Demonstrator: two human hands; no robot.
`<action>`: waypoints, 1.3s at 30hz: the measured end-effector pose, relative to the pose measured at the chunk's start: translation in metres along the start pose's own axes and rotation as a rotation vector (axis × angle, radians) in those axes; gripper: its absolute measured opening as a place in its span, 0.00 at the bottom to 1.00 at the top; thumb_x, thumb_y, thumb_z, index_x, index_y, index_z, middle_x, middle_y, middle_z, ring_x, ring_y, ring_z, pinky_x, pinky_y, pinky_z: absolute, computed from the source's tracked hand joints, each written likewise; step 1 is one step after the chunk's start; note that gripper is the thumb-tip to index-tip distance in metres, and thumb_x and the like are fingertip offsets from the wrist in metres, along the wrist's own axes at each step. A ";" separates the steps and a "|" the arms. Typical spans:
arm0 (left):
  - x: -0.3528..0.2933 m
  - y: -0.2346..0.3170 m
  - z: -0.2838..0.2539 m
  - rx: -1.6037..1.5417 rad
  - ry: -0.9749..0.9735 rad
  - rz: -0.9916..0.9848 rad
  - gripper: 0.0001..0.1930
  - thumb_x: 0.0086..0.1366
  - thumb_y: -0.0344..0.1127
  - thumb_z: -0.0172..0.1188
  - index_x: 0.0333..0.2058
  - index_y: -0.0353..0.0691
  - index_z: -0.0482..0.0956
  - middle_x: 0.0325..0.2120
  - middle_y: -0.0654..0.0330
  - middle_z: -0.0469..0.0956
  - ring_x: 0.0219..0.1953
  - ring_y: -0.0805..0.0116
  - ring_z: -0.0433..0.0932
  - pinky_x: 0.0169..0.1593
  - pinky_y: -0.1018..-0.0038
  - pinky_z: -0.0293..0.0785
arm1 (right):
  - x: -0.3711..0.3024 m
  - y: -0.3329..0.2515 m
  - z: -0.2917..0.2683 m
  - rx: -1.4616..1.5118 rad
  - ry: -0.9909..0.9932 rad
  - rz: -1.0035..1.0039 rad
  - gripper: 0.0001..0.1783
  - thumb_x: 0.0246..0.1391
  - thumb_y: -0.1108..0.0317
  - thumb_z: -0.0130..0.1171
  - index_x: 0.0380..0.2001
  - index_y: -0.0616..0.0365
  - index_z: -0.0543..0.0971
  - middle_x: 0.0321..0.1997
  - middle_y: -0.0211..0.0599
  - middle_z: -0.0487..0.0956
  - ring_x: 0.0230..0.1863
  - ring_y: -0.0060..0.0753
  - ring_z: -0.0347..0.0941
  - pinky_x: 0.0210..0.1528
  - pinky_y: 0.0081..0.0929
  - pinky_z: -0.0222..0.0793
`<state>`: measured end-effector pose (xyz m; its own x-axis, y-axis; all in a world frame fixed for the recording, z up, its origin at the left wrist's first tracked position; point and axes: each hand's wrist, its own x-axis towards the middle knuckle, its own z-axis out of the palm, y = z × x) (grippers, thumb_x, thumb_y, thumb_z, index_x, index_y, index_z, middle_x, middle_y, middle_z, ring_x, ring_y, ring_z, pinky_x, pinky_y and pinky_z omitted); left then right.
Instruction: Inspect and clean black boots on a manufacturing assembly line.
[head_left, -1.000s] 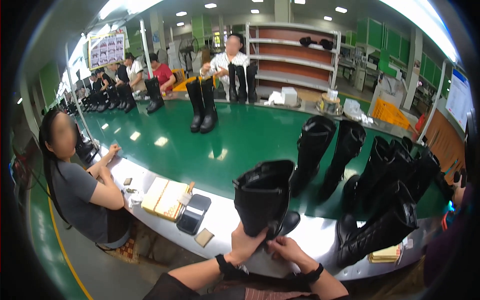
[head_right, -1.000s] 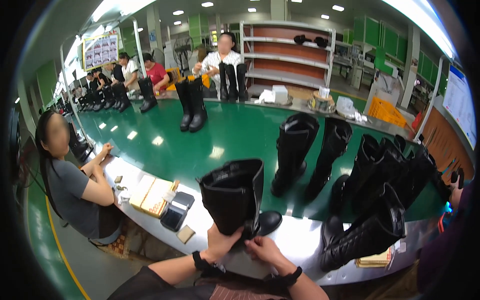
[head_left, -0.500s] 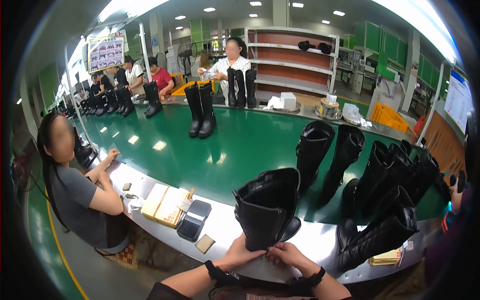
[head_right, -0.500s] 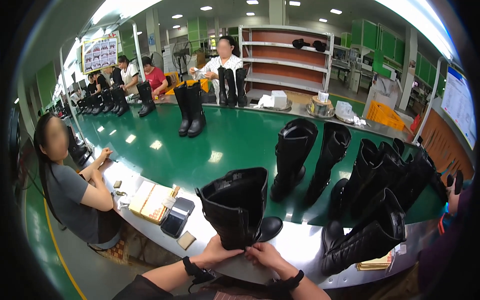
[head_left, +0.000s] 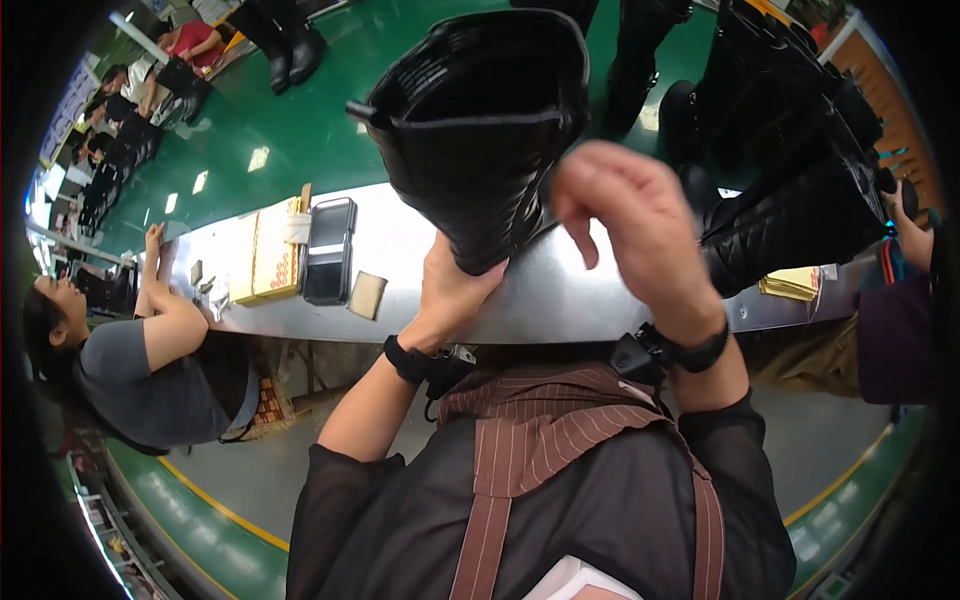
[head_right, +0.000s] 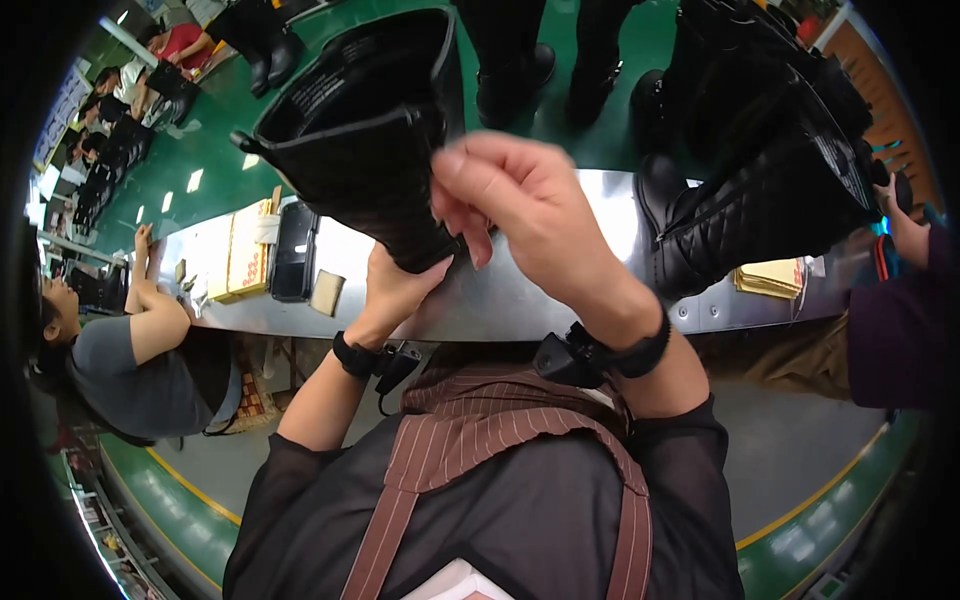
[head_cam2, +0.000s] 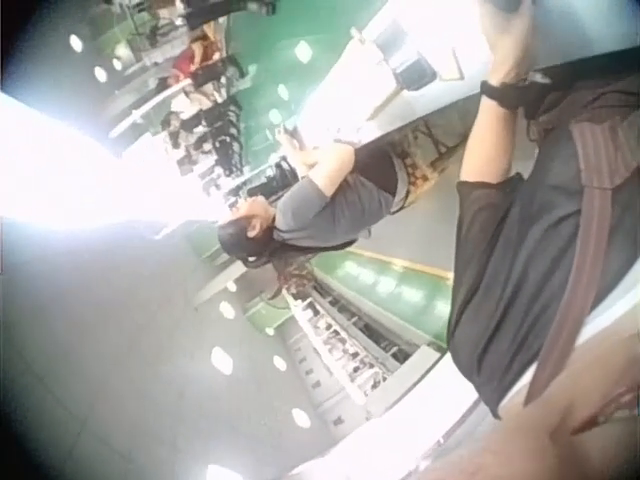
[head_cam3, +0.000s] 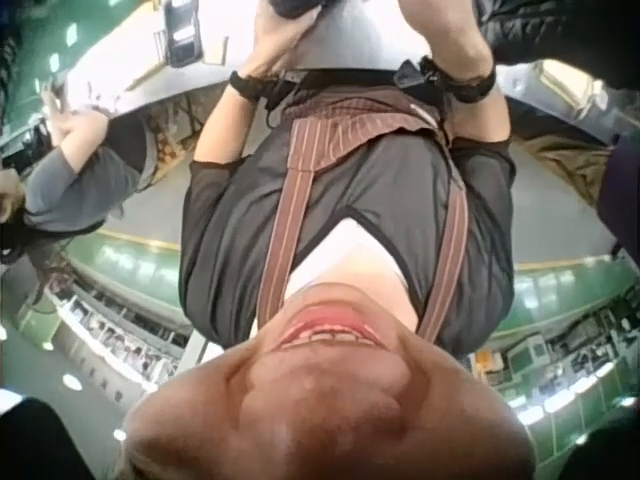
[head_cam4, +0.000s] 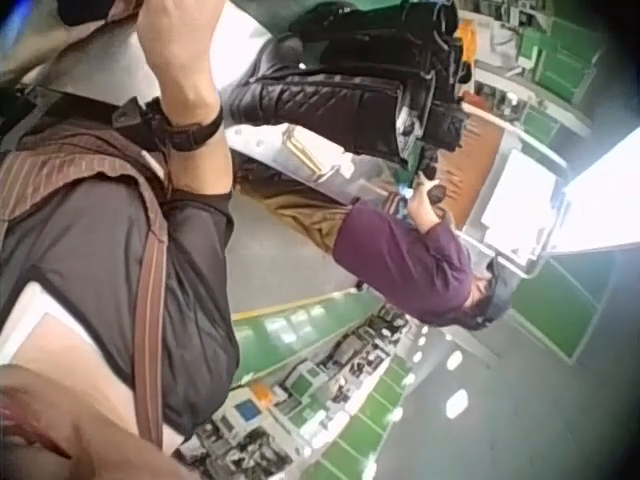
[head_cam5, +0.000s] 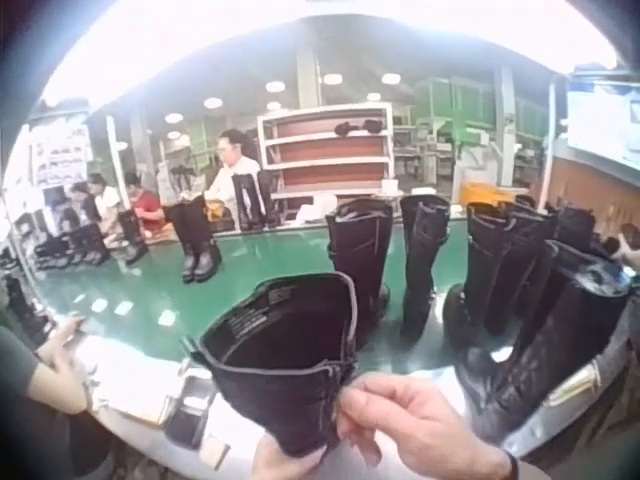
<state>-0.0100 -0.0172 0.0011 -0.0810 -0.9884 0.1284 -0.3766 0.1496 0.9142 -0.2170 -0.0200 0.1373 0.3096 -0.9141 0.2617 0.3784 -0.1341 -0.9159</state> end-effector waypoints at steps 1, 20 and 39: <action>0.000 0.000 0.001 -0.001 0.037 0.051 0.28 0.54 0.30 0.70 0.53 0.34 0.72 0.43 0.50 0.82 0.45 0.61 0.82 0.49 0.69 0.76 | 0.001 -0.026 -0.001 -0.002 -0.068 -0.045 0.18 0.68 0.61 0.53 0.28 0.62 0.79 0.25 0.30 0.77 0.19 0.15 0.69 0.21 0.13 0.65; -0.001 -0.015 -0.023 0.229 0.504 0.059 0.42 0.55 0.30 0.75 0.64 0.27 0.60 0.60 0.49 0.69 0.56 0.63 0.73 0.63 0.70 0.66 | -0.179 -0.055 -0.109 -1.464 0.473 0.761 0.26 0.46 0.50 0.72 0.40 0.61 0.82 0.28 0.41 0.82 0.29 0.35 0.80 0.36 0.27 0.73; -0.004 0.075 0.037 -0.014 -0.436 0.044 0.17 0.63 0.38 0.67 0.47 0.34 0.80 0.34 0.60 0.83 0.31 0.71 0.80 0.38 0.76 0.76 | -0.114 0.040 -0.150 -0.384 0.585 0.012 0.18 0.49 0.71 0.70 0.43 0.67 0.81 0.39 0.34 0.83 0.40 0.25 0.77 0.47 0.23 0.73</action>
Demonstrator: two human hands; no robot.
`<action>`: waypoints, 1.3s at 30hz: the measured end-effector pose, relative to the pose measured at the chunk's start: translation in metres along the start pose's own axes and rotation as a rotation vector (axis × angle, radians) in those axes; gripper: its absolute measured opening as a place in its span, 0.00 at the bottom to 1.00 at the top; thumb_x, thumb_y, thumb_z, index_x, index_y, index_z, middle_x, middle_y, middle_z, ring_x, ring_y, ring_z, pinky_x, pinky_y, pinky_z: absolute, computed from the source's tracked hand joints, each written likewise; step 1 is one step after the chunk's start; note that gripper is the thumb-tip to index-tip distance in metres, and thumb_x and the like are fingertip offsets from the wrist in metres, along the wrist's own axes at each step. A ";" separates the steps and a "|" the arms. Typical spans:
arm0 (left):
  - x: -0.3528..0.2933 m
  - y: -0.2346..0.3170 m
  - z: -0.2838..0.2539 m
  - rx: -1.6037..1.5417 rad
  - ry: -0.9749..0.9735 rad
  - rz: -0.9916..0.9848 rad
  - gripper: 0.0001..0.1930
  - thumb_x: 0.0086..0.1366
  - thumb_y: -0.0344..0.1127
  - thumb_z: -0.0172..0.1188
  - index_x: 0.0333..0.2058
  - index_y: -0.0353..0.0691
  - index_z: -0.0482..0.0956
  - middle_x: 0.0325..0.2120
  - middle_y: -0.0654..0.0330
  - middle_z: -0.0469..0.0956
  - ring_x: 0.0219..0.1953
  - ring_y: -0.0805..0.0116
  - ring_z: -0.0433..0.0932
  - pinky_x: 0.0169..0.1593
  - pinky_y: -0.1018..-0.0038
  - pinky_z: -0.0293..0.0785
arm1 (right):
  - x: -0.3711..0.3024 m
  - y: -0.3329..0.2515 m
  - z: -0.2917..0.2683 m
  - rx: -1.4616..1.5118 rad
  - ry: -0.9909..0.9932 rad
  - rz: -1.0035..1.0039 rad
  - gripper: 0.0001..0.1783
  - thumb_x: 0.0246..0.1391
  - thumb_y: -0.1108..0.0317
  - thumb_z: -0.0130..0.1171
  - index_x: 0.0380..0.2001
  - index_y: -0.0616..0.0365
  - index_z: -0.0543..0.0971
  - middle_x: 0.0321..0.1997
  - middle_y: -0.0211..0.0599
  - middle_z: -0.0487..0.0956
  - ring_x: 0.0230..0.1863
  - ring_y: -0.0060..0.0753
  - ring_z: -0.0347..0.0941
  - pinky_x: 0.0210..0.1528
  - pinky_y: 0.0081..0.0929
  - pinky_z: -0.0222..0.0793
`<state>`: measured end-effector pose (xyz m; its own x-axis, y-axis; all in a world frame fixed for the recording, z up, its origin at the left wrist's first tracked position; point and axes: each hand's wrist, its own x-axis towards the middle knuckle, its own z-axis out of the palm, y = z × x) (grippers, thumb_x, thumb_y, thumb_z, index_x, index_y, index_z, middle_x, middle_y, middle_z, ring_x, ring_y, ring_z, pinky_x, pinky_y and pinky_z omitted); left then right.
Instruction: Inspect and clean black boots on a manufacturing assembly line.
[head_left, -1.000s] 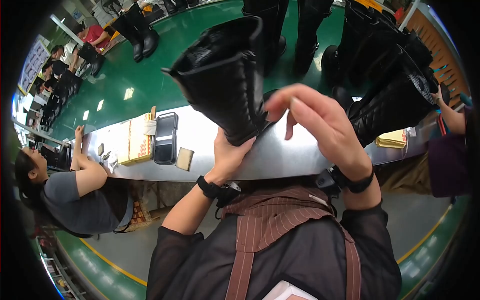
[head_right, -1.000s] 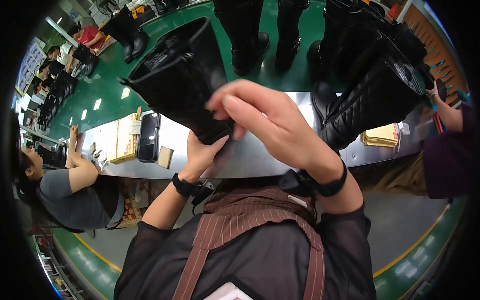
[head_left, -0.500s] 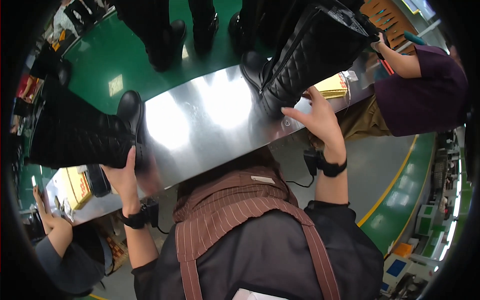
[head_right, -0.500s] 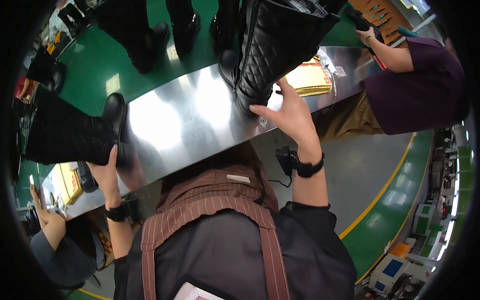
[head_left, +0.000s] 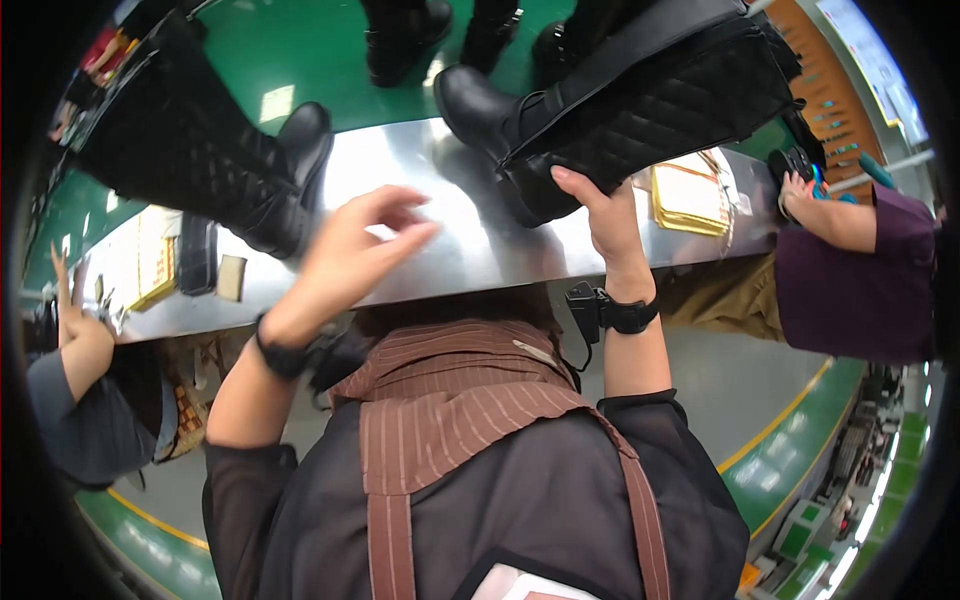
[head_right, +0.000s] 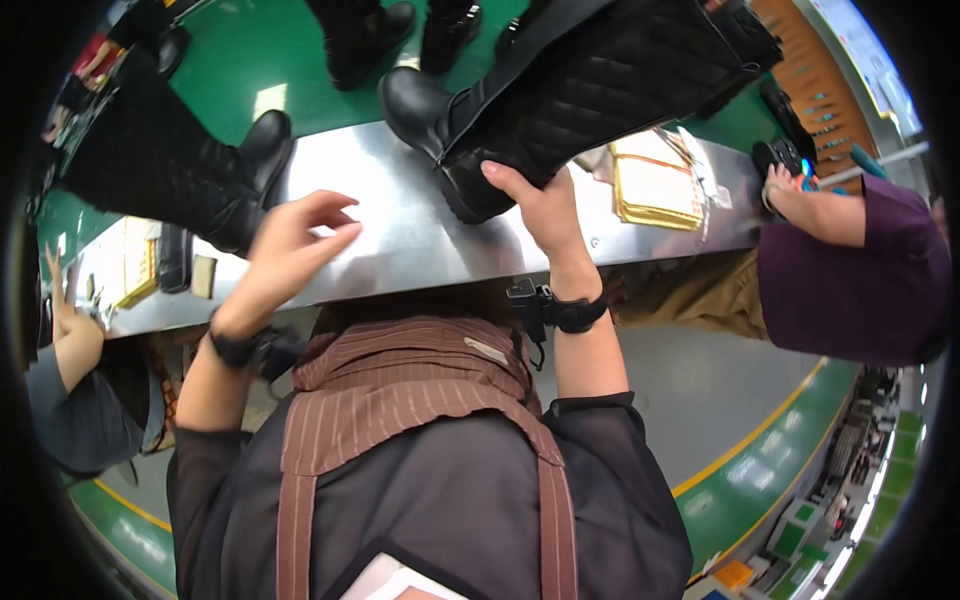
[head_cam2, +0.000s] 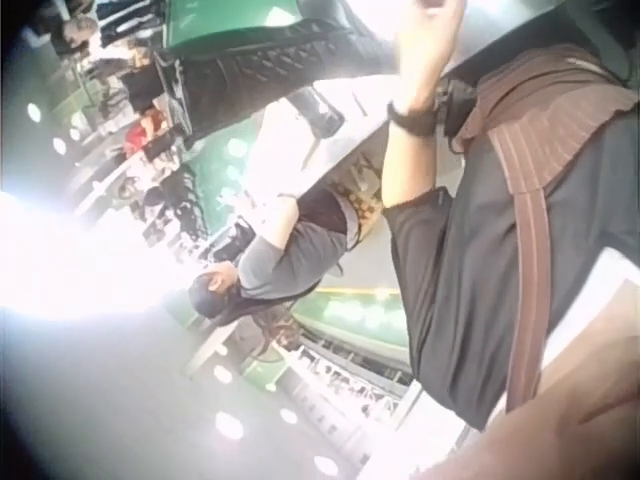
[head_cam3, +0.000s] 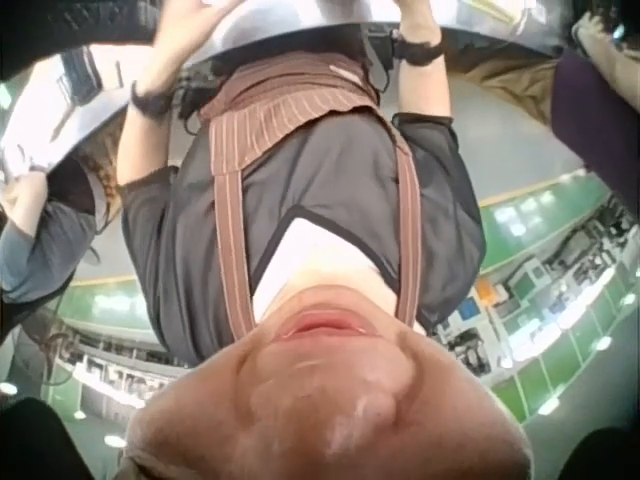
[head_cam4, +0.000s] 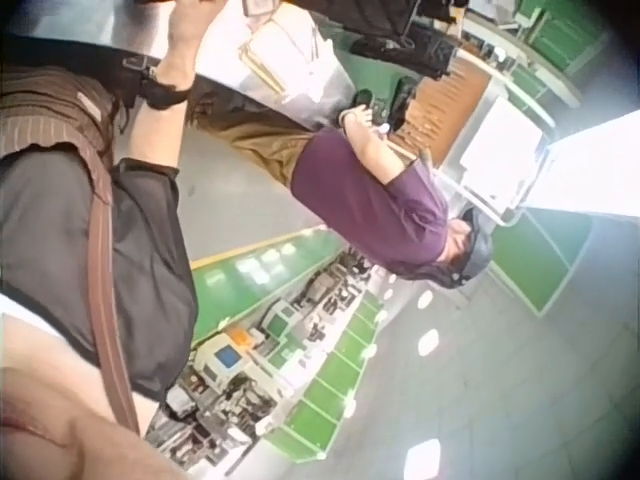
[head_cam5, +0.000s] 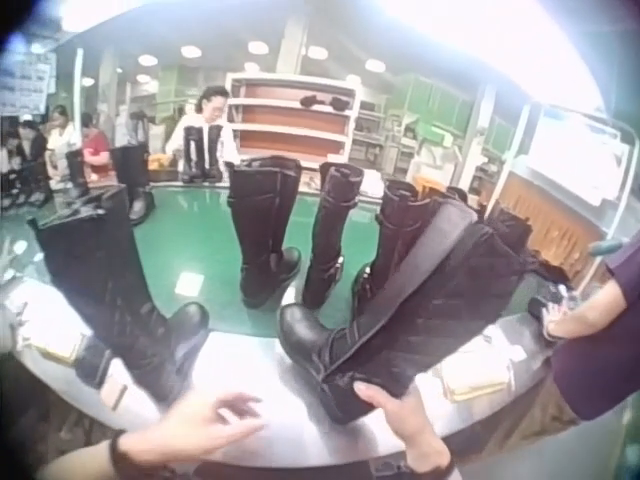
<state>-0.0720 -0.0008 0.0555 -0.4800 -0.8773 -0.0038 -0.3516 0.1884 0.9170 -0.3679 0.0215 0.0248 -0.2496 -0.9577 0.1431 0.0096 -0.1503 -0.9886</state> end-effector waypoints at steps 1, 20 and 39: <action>0.014 -0.003 0.014 -0.035 -0.120 -0.023 0.21 0.66 0.36 0.64 0.54 0.33 0.75 0.38 0.57 0.82 0.36 0.71 0.80 0.40 0.74 0.78 | 0.003 0.002 0.011 0.043 -0.071 0.000 0.17 0.50 0.71 0.70 0.43 0.67 0.81 0.39 0.34 0.83 0.40 0.24 0.77 0.47 0.23 0.73; 0.059 -0.048 0.056 -0.420 -0.363 -0.492 0.20 0.68 0.46 0.58 0.19 0.45 0.69 0.14 0.66 0.70 0.14 0.77 0.67 0.17 0.77 0.57 | 0.012 0.018 0.022 -0.264 -0.300 0.141 0.32 0.42 0.71 0.74 0.53 0.66 0.77 0.48 0.35 0.82 0.49 0.28 0.75 0.55 0.28 0.70; 0.074 -0.029 0.045 -0.867 -0.666 -0.665 0.25 0.74 0.43 0.38 0.21 0.36 0.73 0.09 0.61 0.67 0.09 0.72 0.63 0.14 0.77 0.56 | 0.002 0.014 0.030 -0.072 -0.318 0.069 0.28 0.36 0.78 0.77 0.46 0.65 0.80 0.44 0.37 0.83 0.46 0.29 0.79 0.53 0.29 0.74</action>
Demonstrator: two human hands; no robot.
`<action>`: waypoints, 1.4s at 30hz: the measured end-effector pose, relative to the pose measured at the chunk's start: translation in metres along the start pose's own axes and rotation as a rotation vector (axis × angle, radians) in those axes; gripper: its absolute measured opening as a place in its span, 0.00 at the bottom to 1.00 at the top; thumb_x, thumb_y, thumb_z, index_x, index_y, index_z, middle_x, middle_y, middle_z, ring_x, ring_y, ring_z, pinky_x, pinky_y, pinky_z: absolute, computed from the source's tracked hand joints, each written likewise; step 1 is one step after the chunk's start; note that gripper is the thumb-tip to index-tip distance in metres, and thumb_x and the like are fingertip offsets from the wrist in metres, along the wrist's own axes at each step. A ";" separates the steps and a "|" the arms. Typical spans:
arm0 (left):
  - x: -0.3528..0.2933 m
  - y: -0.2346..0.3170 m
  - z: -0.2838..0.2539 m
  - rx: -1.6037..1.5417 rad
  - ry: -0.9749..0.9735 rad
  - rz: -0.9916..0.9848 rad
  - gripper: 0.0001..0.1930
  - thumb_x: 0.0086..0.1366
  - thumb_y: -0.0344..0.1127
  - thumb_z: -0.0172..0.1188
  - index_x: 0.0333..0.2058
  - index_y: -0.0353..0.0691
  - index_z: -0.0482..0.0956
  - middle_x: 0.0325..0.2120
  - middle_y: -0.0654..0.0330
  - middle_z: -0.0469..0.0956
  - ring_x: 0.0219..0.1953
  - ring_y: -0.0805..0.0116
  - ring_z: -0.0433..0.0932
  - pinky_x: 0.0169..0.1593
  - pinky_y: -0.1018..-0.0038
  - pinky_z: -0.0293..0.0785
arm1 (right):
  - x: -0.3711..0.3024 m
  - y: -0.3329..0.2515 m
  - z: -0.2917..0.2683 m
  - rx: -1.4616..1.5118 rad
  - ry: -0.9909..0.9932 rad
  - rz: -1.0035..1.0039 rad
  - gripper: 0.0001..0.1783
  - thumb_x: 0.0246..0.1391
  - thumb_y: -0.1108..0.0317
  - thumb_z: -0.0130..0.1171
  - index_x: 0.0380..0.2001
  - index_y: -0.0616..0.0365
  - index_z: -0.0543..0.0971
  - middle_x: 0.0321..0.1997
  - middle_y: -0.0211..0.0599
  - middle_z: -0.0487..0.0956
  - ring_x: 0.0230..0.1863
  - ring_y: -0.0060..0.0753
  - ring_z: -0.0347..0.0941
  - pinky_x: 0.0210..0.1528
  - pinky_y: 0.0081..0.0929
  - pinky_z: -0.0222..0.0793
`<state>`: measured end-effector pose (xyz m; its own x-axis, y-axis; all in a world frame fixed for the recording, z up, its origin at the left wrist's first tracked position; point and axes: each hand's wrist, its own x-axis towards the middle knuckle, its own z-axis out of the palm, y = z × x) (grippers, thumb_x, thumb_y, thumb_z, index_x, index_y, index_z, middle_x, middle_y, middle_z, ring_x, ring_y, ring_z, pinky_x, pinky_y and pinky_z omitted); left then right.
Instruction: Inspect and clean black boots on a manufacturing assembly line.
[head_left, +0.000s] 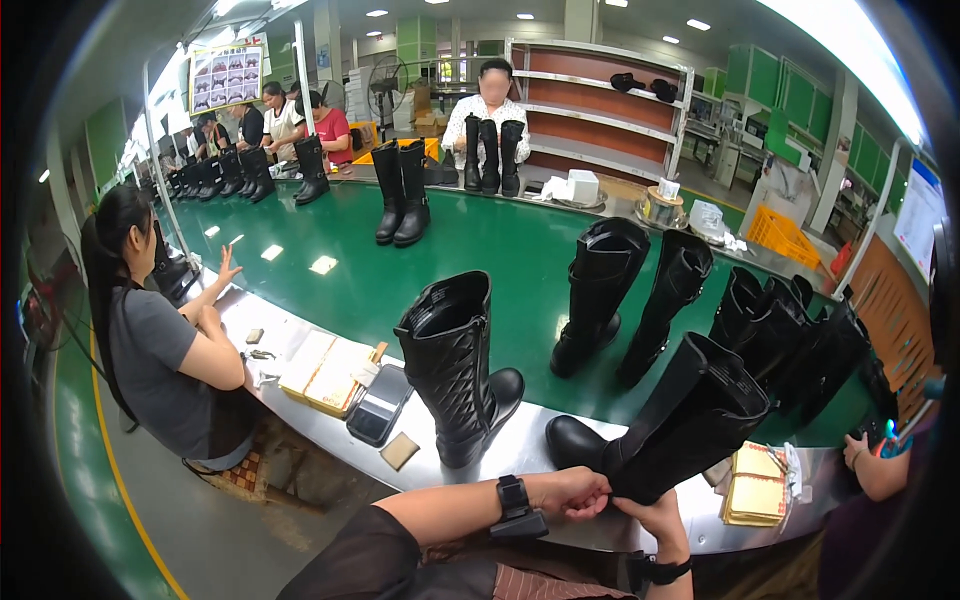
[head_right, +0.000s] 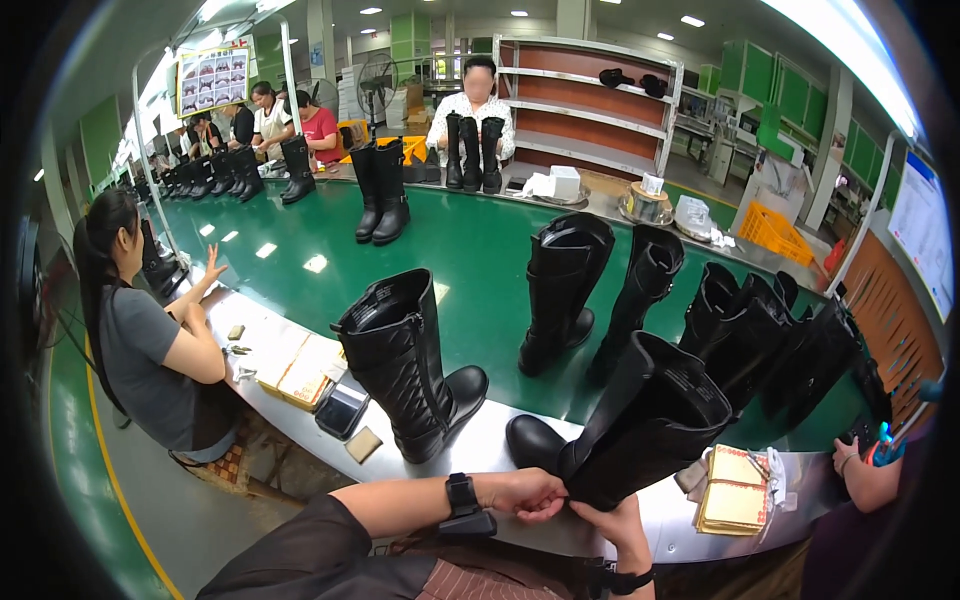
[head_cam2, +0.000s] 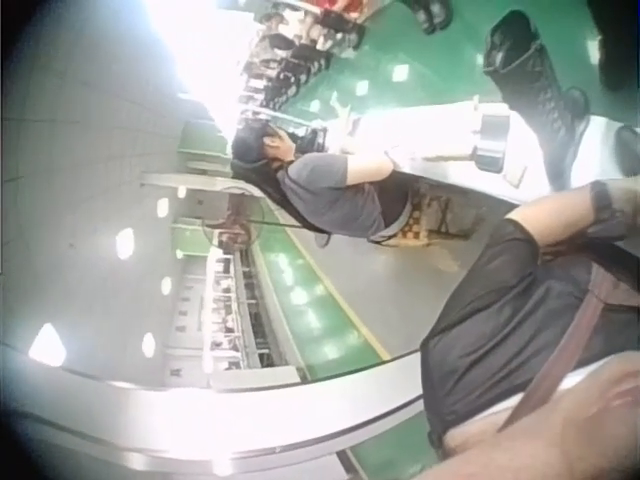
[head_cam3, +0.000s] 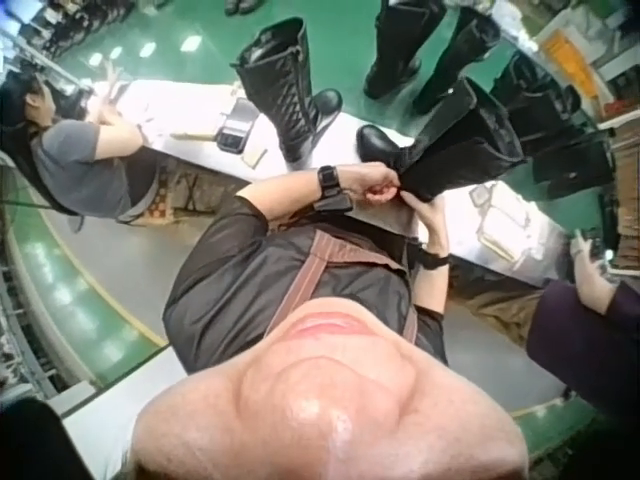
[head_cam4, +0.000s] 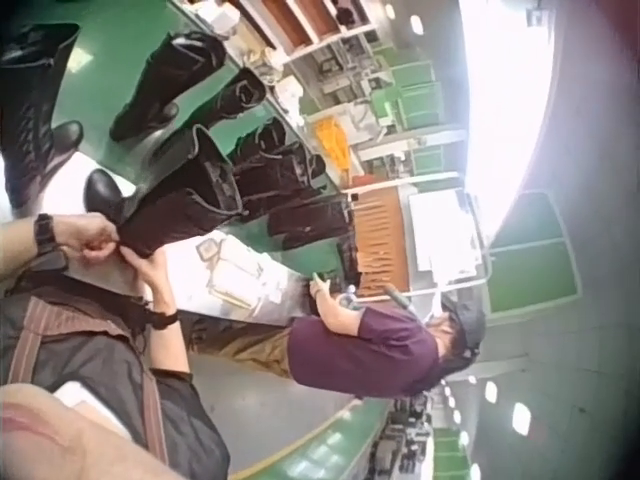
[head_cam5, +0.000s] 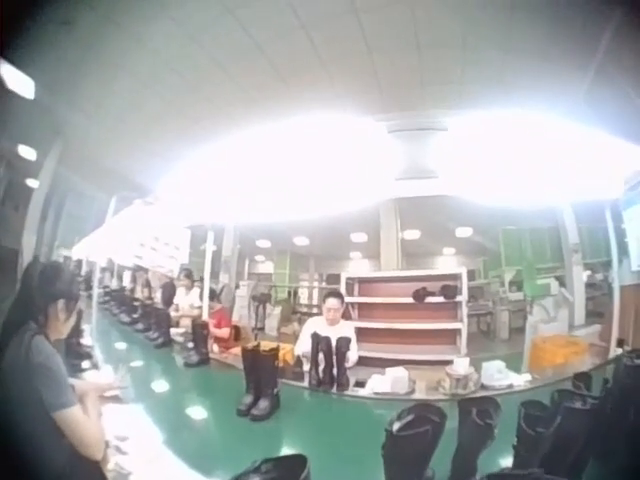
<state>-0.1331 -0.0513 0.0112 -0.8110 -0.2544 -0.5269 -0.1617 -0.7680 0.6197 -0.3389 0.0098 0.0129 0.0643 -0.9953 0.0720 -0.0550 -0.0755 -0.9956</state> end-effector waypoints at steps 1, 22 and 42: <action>-0.001 0.001 0.001 -0.017 -0.001 0.020 0.25 0.74 0.43 0.38 0.20 0.37 0.72 0.09 0.61 0.67 0.09 0.72 0.62 0.14 0.77 0.56 | 0.000 0.000 0.001 0.029 0.004 -0.013 0.28 0.36 0.78 0.77 0.46 0.65 0.80 0.44 0.37 0.83 0.47 0.29 0.79 0.53 0.29 0.74; -0.119 0.086 0.093 0.158 -0.175 0.469 0.25 0.74 0.42 0.44 0.15 0.40 0.68 0.10 0.61 0.66 0.12 0.73 0.63 0.19 0.76 0.58 | 0.004 0.007 0.023 -0.162 -0.090 -0.085 0.28 0.43 0.68 0.74 0.49 0.60 0.76 0.46 0.39 0.81 0.49 0.36 0.78 0.53 0.33 0.72; -0.106 0.093 0.066 0.177 -0.046 0.618 0.24 0.74 0.42 0.43 0.17 0.39 0.69 0.12 0.57 0.70 0.13 0.70 0.66 0.20 0.75 0.60 | 0.019 -0.031 0.020 -0.336 -0.024 -0.220 0.38 0.40 0.71 0.72 0.58 0.65 0.71 0.61 0.50 0.74 0.64 0.42 0.69 0.64 0.38 0.63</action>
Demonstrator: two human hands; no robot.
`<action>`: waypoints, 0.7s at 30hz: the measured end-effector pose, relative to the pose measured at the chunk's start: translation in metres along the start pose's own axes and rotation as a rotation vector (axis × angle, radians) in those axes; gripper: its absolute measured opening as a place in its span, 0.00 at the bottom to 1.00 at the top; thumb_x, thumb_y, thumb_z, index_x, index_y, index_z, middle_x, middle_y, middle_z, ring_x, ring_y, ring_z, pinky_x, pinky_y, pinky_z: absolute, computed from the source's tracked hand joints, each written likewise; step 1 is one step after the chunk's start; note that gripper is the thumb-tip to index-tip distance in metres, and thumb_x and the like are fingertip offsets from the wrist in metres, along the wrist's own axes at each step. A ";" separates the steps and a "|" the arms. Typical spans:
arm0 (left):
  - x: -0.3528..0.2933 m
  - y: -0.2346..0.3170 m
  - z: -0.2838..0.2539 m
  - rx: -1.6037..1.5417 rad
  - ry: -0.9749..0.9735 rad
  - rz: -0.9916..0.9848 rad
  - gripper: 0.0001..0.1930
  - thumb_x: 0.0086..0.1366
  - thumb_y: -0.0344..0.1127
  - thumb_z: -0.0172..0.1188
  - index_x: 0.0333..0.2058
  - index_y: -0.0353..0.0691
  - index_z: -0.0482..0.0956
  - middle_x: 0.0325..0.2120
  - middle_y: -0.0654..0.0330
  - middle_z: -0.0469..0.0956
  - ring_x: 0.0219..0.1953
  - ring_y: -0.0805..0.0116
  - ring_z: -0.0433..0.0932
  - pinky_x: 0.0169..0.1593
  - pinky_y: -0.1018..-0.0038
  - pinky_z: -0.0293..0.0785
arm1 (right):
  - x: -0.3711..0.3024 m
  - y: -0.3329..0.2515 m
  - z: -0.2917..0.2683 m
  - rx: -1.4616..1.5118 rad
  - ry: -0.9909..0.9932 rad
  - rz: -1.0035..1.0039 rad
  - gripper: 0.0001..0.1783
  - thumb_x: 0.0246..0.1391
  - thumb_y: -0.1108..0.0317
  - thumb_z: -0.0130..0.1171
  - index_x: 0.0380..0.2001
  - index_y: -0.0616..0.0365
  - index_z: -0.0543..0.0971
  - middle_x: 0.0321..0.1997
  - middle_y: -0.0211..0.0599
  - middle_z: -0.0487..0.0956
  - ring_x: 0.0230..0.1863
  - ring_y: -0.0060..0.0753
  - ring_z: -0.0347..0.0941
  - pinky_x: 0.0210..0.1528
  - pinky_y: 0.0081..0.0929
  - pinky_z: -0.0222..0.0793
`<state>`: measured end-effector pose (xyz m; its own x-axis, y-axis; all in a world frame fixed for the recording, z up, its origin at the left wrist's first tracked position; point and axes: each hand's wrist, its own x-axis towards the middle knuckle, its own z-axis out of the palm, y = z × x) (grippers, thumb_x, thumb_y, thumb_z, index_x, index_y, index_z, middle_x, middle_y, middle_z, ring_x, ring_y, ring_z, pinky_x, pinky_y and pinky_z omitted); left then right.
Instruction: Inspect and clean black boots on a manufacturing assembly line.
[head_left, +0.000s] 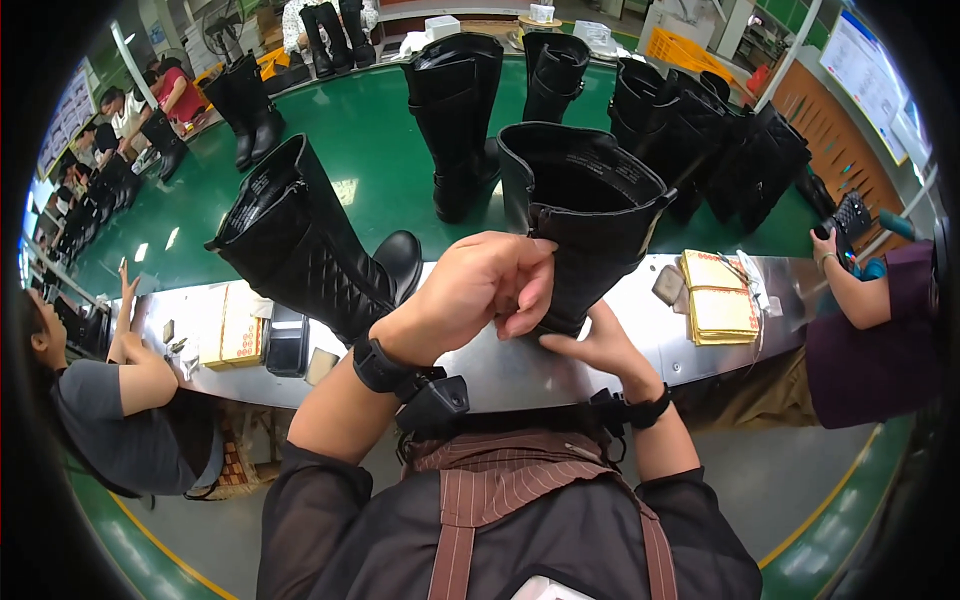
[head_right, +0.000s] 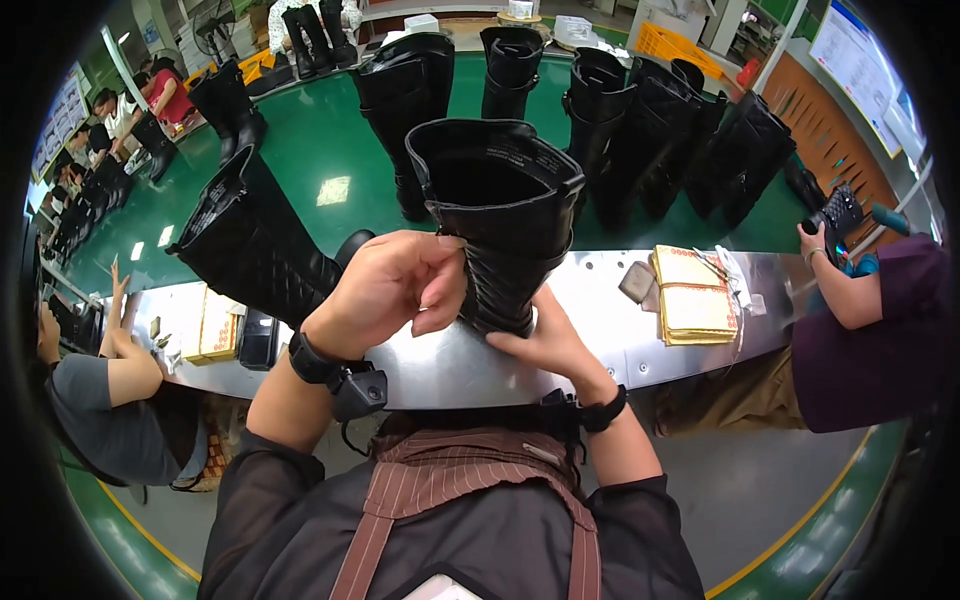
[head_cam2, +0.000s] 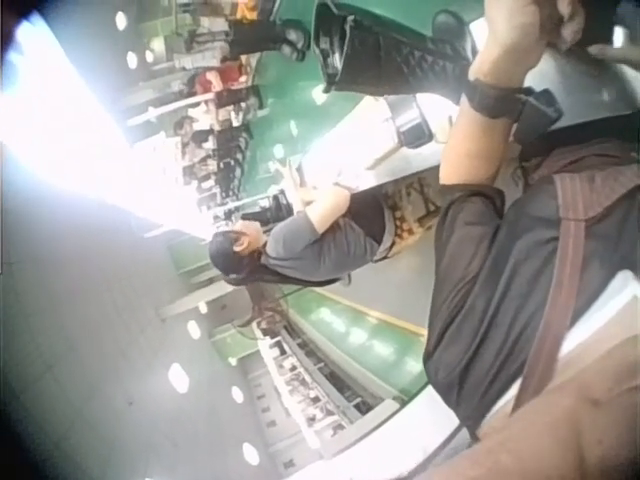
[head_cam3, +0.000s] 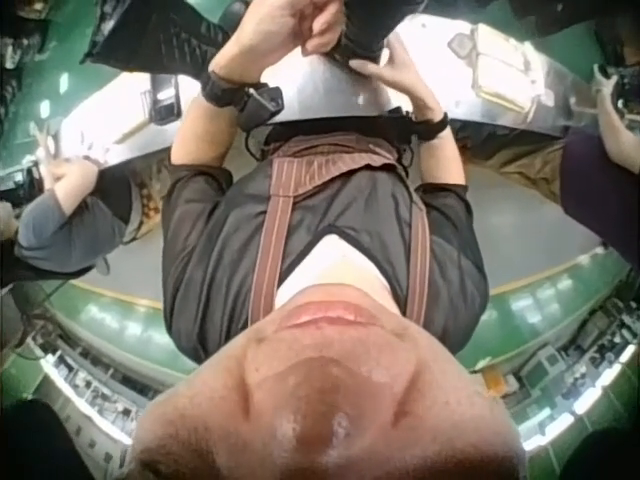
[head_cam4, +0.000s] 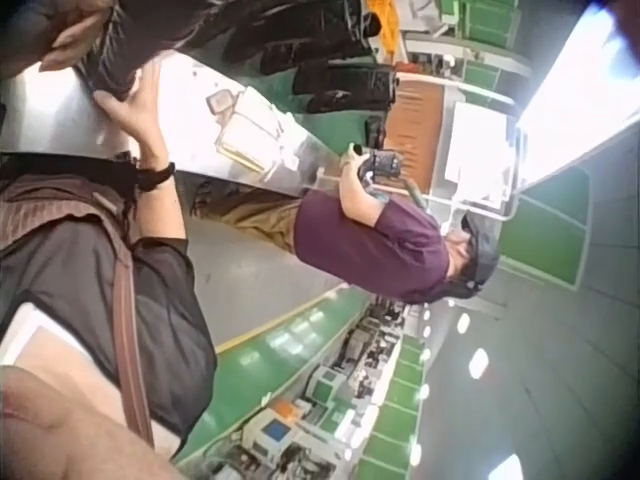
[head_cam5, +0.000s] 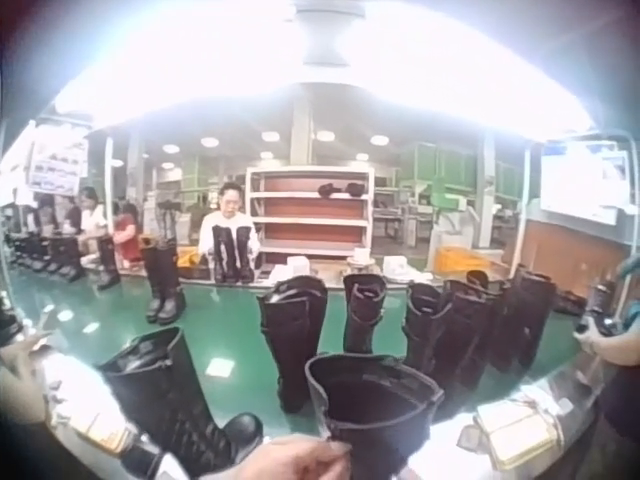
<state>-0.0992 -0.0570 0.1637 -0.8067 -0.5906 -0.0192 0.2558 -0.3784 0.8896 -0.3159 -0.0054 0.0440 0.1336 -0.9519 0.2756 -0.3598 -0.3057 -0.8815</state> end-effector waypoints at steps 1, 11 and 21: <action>0.002 0.001 -0.001 0.011 0.003 -0.004 0.24 0.74 0.42 0.42 0.17 0.39 0.68 0.12 0.57 0.70 0.14 0.70 0.65 0.21 0.76 0.60 | 0.004 -0.015 -0.009 -0.020 0.174 -0.186 0.41 0.39 0.71 0.71 0.60 0.64 0.68 0.64 0.49 0.70 0.67 0.45 0.64 0.68 0.40 0.57; 0.011 0.001 0.007 0.088 -0.035 -0.006 0.21 0.75 0.43 0.44 0.22 0.40 0.71 0.16 0.62 0.70 0.18 0.73 0.67 0.24 0.77 0.59 | 0.058 -0.156 -0.037 -0.869 0.378 -0.658 0.15 0.42 0.63 0.68 0.37 0.51 0.85 0.29 0.29 0.79 0.41 0.36 0.74 0.66 0.44 0.54; 0.009 -0.003 0.002 0.126 -0.065 0.005 0.23 0.74 0.44 0.44 0.20 0.40 0.70 0.15 0.61 0.70 0.17 0.73 0.66 0.24 0.77 0.59 | 0.070 -0.149 -0.031 -0.728 0.318 -0.620 0.11 0.43 0.70 0.63 0.34 0.52 0.86 0.24 0.28 0.75 0.35 0.34 0.71 0.58 0.37 0.58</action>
<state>-0.1083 -0.0599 0.1614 -0.8394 -0.5434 0.0108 0.1940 -0.2810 0.9399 -0.2815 -0.0266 0.2067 0.2748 -0.5491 0.7893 -0.8010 -0.5848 -0.1280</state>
